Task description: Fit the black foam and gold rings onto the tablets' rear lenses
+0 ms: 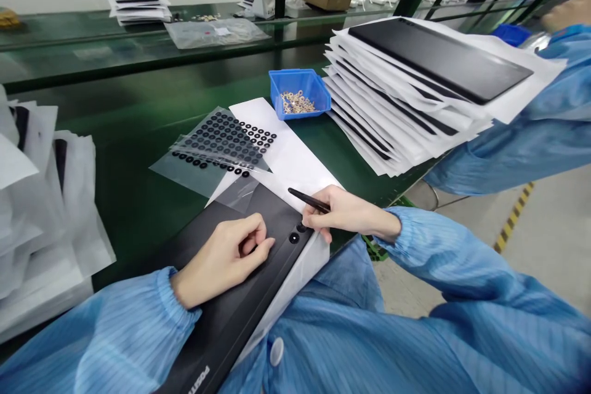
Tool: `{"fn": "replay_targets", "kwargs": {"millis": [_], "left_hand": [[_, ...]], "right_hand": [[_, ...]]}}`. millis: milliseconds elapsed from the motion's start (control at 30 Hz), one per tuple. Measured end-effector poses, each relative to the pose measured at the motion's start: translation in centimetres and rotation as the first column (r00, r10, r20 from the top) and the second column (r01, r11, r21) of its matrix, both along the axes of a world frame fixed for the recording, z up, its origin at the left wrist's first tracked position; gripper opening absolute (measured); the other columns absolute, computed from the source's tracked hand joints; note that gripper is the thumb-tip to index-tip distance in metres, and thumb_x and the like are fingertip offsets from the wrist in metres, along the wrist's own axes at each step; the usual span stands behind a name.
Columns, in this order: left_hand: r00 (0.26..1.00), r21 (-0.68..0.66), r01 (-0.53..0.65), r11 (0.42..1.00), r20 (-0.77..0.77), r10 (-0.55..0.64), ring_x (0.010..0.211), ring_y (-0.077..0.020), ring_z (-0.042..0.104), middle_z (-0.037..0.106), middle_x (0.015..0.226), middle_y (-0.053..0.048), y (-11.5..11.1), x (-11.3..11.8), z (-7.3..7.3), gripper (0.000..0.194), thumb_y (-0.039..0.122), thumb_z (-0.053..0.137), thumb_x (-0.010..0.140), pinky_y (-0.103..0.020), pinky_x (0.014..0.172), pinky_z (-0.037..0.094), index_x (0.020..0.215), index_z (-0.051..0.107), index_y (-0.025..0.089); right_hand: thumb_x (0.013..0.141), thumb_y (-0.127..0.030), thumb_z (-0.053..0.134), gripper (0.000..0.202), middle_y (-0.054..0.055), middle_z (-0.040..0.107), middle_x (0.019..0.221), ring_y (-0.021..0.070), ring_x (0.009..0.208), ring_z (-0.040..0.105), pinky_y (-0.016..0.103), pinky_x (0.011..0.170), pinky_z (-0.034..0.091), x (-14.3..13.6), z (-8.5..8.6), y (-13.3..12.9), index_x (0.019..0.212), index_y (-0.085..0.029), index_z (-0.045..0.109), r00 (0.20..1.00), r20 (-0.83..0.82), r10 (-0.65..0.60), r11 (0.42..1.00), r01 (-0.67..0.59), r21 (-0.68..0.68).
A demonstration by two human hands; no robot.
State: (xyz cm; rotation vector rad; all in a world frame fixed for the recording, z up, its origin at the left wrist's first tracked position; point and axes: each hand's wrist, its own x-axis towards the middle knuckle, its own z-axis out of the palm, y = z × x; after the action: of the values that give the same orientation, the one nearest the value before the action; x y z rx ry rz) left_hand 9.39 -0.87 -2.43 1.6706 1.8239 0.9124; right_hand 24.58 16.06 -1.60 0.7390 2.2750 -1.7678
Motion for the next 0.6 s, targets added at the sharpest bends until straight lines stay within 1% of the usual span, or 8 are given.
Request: {"fn": "replay_targets", "kwargs": {"millis": [167, 300, 367, 433, 467, 500, 533, 600], "left_hand": [[1.0, -0.013, 0.013, 1.0, -0.015, -0.014, 0.044, -0.0075, 0.032, 0.031, 0.05, 0.008, 0.0, 0.0, 0.1, 0.025, 0.026, 0.046, 0.083, -0.018, 0.044, 0.027, 0.06, 0.039, 0.02], [0.999, -0.013, 0.028, 1.0, -0.028, -0.028, 0.045, -0.0071, 0.032, 0.031, 0.051, 0.008, -0.1, 0.0, 0.1, 0.025, 0.025, 0.045, 0.084, -0.018, 0.044, 0.027, 0.061, 0.04, 0.02], [0.999, -0.007, 0.03, 1.0, -0.037, -0.03, 0.045, -0.0069, 0.032, 0.031, 0.051, 0.008, -0.1, -0.1, 0.0, 0.025, 0.025, 0.046, 0.085, -0.018, 0.044, 0.027, 0.061, 0.04, 0.019], [0.998, 0.0, 0.037, 0.999, -0.051, -0.037, 0.044, -0.0068, 0.032, 0.031, 0.052, 0.009, -0.2, -0.1, -0.1, 0.025, 0.024, 0.046, 0.086, -0.018, 0.044, 0.027, 0.062, 0.04, 0.019], [0.997, 0.008, 0.043, 0.999, -0.063, -0.042, 0.045, -0.0068, 0.033, 0.032, 0.052, 0.009, -0.2, -0.1, -0.1, 0.025, 0.023, 0.047, 0.087, -0.018, 0.044, 0.028, 0.063, 0.04, 0.019], [0.995, 0.024, 0.056, 0.998, -0.085, -0.053, 0.046, -0.0071, 0.035, 0.034, 0.053, 0.008, -0.1, -0.1, -0.1, 0.024, 0.023, 0.046, 0.088, -0.018, 0.045, 0.03, 0.064, 0.04, 0.019], [0.99, 0.046, 0.081, 0.996, -0.119, -0.075, 0.049, -0.0079, 0.04, 0.039, 0.056, 0.007, 0.0, -0.1, 0.0, 0.022, 0.022, 0.046, 0.088, -0.019, 0.048, 0.033, 0.067, 0.043, 0.019], [0.966, 0.087, 0.169, 0.982, -0.211, -0.148, 0.065, -0.0115, 0.05, 0.051, 0.072, 0.002, 0.3, -0.1, 0.0, 0.013, 0.02, 0.045, 0.09, -0.022, 0.06, 0.041, 0.079, 0.051, 0.018]], "right_hand": [[0.07, -0.02, 0.056, 0.011, -0.003, 0.053, 0.039, 0.0075, 0.044, 0.049, 0.018, 0.053, 0.037, -0.5, 0.7, 0.1, 0.062, -0.013, 0.059, 0.995, 0.082, 0.058, 0.991, -0.067, 0.113], [0.069, -0.018, 0.058, 0.013, -0.003, 0.051, 0.038, 0.0067, 0.043, 0.048, 0.018, 0.05, 0.034, -1.1, 1.6, -0.3, 0.058, -0.013, 0.058, 0.982, 0.183, 0.054, 0.98, -0.088, 0.181], [0.068, -0.015, 0.059, 0.013, -0.004, 0.049, 0.036, 0.0063, 0.042, 0.048, 0.018, 0.05, 0.034, -1.3, 1.8, -0.2, 0.056, -0.012, 0.057, 0.98, 0.192, 0.058, 0.982, -0.09, 0.163], [0.069, -0.017, 0.061, 0.014, -0.003, 0.051, 0.039, 0.0057, 0.04, 0.047, 0.018, 0.046, 0.033, -1.0, 1.6, 0.1, 0.056, -0.012, 0.057, 0.99, 0.13, 0.059, 0.995, -0.068, 0.072], [0.07, -0.022, 0.063, 0.016, -0.003, 0.053, 0.042, 0.0056, 0.038, 0.047, 0.018, 0.043, 0.031, -0.8, 1.4, 0.2, 0.057, -0.012, 0.058, 0.998, 0.061, 0.027, 1.0, -0.028, 0.011], [0.071, -0.029, 0.064, 0.021, -0.002, 0.055, 0.044, 0.0058, 0.037, 0.047, 0.018, 0.04, 0.029, -0.5, 1.1, 0.4, 0.06, -0.012, 0.059, 0.999, -0.031, -0.038, 0.998, 0.037, -0.044], [0.073, -0.037, 0.064, 0.028, -0.001, 0.056, 0.047, 0.0061, 0.037, 0.047, 0.018, 0.038, 0.029, 0.0, 0.9, 0.4, 0.062, -0.012, 0.06, 0.982, -0.132, -0.135, 0.989, 0.125, -0.084], [0.076, -0.054, 0.06, 0.044, 0.001, 0.058, 0.049, 0.0068, 0.039, 0.049, 0.018, 0.037, 0.033, 0.8, 0.3, 0.1, 0.062, -0.012, 0.061, 0.886, -0.306, -0.347, 0.938, 0.329, -0.109]]}}
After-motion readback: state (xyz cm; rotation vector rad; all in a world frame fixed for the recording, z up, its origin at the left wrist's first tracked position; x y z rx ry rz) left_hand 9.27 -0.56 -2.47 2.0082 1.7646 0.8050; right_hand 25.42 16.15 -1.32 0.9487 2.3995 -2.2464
